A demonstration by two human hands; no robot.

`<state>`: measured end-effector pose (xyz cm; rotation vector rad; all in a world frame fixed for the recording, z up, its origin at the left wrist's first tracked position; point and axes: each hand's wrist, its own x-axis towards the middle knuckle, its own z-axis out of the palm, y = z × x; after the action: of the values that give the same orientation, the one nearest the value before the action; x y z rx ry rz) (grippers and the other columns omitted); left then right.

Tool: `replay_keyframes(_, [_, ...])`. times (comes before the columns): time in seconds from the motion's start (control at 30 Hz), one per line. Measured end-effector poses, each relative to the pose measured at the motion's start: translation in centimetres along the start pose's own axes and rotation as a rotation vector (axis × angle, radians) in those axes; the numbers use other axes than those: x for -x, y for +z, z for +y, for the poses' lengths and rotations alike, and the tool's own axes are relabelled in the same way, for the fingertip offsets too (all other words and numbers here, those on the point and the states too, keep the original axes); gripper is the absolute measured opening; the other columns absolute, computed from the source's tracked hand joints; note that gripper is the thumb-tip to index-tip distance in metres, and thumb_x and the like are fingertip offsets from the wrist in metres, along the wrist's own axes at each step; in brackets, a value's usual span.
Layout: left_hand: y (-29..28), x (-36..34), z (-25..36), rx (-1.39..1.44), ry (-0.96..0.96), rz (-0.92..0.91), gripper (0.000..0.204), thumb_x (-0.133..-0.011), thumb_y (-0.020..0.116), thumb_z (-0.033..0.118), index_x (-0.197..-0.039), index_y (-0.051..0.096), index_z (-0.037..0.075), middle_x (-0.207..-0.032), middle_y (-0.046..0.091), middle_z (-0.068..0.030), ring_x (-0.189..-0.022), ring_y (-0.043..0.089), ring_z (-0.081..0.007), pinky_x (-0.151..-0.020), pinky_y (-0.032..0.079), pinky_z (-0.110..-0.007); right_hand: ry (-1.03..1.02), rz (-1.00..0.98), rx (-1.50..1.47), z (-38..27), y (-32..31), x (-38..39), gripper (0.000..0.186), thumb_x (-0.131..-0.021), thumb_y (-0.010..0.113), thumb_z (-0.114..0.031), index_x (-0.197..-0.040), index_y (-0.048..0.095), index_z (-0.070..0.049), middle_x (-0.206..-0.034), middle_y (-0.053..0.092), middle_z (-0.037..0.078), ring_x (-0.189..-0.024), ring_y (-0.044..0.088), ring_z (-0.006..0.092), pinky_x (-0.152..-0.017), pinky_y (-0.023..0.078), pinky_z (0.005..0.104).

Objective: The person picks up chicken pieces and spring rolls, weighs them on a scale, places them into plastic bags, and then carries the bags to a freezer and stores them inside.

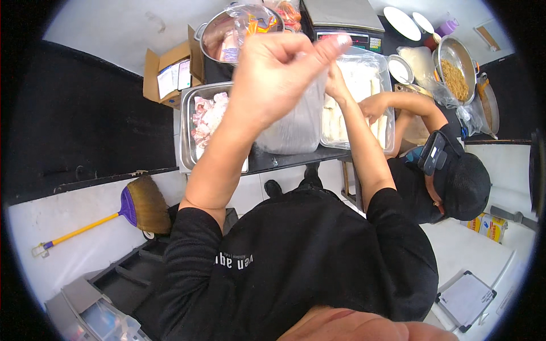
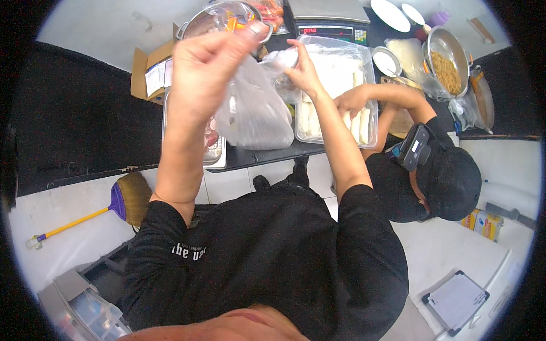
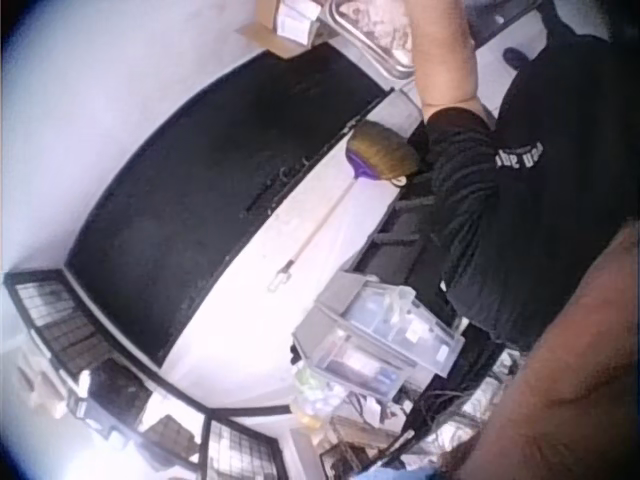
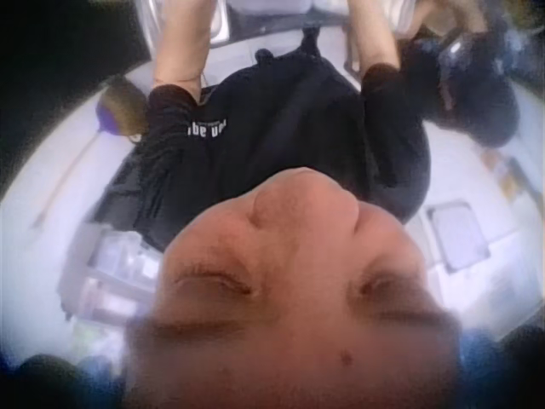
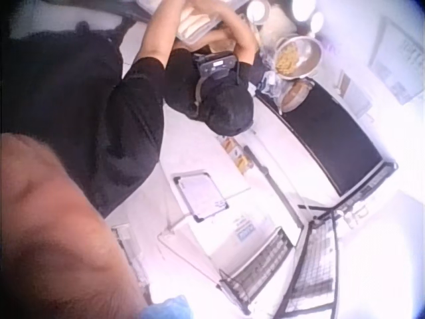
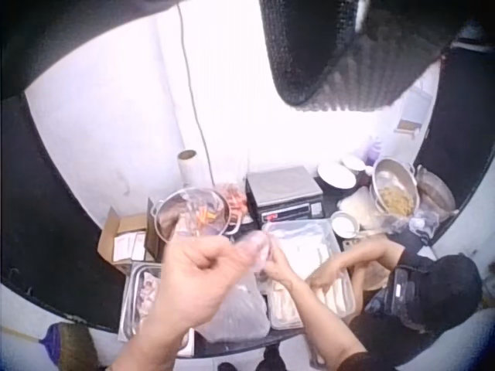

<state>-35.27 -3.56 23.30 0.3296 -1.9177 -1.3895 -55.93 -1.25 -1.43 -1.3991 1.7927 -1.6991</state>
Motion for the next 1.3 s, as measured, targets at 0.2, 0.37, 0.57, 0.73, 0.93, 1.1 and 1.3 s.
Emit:
replay_keyframes(0.2, [-8.8, -0.1, 3.8, -0.009, 0.416, 0.223, 0.029, -0.090, 0.059, 0.017, -0.112, 0.061, -0.001, -0.069, 0.056, -0.0028, -0.055, 0.050, -0.0062, -0.050, 0.041, -0.019, 0.290, -0.368, -0.321, 1.0, 5.1, 0.6, 0.059, -0.076, 0.069, -0.017, -0.129, 0.044, -0.008, -0.110, 0.055, 0.012, -0.103, 0.053, 0.0227, -0.090, 0.044, 0.0338])
replay_keyframes(0.37, [-10.3, -2.0, 5.0, -0.795, 0.751, 0.210, 0.042, -0.088, 0.057, 0.002, -0.130, 0.050, -0.003, -0.086, 0.062, -0.0100, -0.065, 0.058, -0.0102, -0.059, 0.050, -0.020, 0.417, -0.349, -0.029, 11.7, 12.1, 3.2, 0.053, -0.089, 0.054, -0.042, -0.127, 0.046, -0.006, -0.112, 0.058, 0.017, -0.101, 0.058, 0.0276, -0.090, 0.046, 0.0382])
replay_keyframes(0.57, [-8.0, -1.6, 3.7, -0.134, -0.044, 0.184, 0.024, -0.087, 0.065, 0.029, -0.098, 0.072, 0.008, -0.058, 0.047, 0.0067, -0.046, 0.034, -0.0016, -0.042, 0.022, -0.020, 0.561, -0.809, 0.178, 3.3, 5.4, 0.3, 0.074, -0.085, 0.063, -0.042, -0.142, 0.032, -0.006, -0.137, 0.044, 0.021, -0.127, 0.043, 0.0308, -0.105, 0.036, 0.0360])
replay_keyframes(0.73, [-6.0, -4.6, 3.8, -0.256, -0.148, -0.018, 0.027, -0.086, 0.066, 0.030, -0.084, 0.069, 0.003, -0.055, 0.050, 0.0019, -0.046, 0.043, -0.0071, -0.044, 0.032, -0.024, -0.020, -0.811, -0.698, -13.4, -3.1, -1.6, 0.090, -0.076, 0.077, -0.035, -0.146, 0.028, -0.007, -0.147, 0.034, 0.017, -0.135, 0.033, 0.0312, -0.110, 0.028, 0.0367])
replay_keyframes(0.93, [-4.9, -7.6, 4.7, -0.307, 0.070, -0.357, 0.039, -0.089, 0.062, 0.025, -0.063, 0.061, -0.004, -0.046, 0.045, -0.0011, -0.044, 0.038, -0.0081, -0.042, 0.029, -0.026, -0.170, -0.364, -0.006, -18.5, 3.2, -5.5, 0.060, -0.078, 0.075, -0.027, -0.129, 0.051, -0.005, -0.125, 0.056, 0.016, -0.118, 0.052, 0.0253, -0.099, 0.040, 0.0340])
replay_keyframes(1.1, [-5.9, -3.2, -3.4, -0.671, 0.606, 0.135, 0.043, -0.085, 0.067, 0.021, -0.123, 0.056, 0.004, -0.114, 0.056, -0.0143, -0.098, 0.057, -0.0218, -0.078, 0.048, -0.032, -0.153, -0.173, 0.125, -14.1, -0.4, -11.5, 0.024, -0.086, 0.063, -0.023, -0.096, 0.070, -0.003, -0.080, 0.064, 0.005, -0.077, 0.057, 0.0143, -0.071, 0.047, 0.0304])
replay_keyframes(1.3, [-1.9, 16.7, -21.8, -0.600, -0.604, -0.196, 0.083, -0.081, 0.068, 0.025, -0.144, 0.020, -0.001, -0.142, 0.028, -0.0303, -0.129, 0.036, -0.0438, -0.107, 0.033, -0.044, 0.048, 0.100, 0.177, -14.1, -7.9, -20.2, 0.026, -0.091, 0.057, -0.025, -0.092, 0.072, -0.004, -0.070, 0.056, -0.003, -0.064, 0.048, 0.0091, -0.057, 0.038, 0.0261])
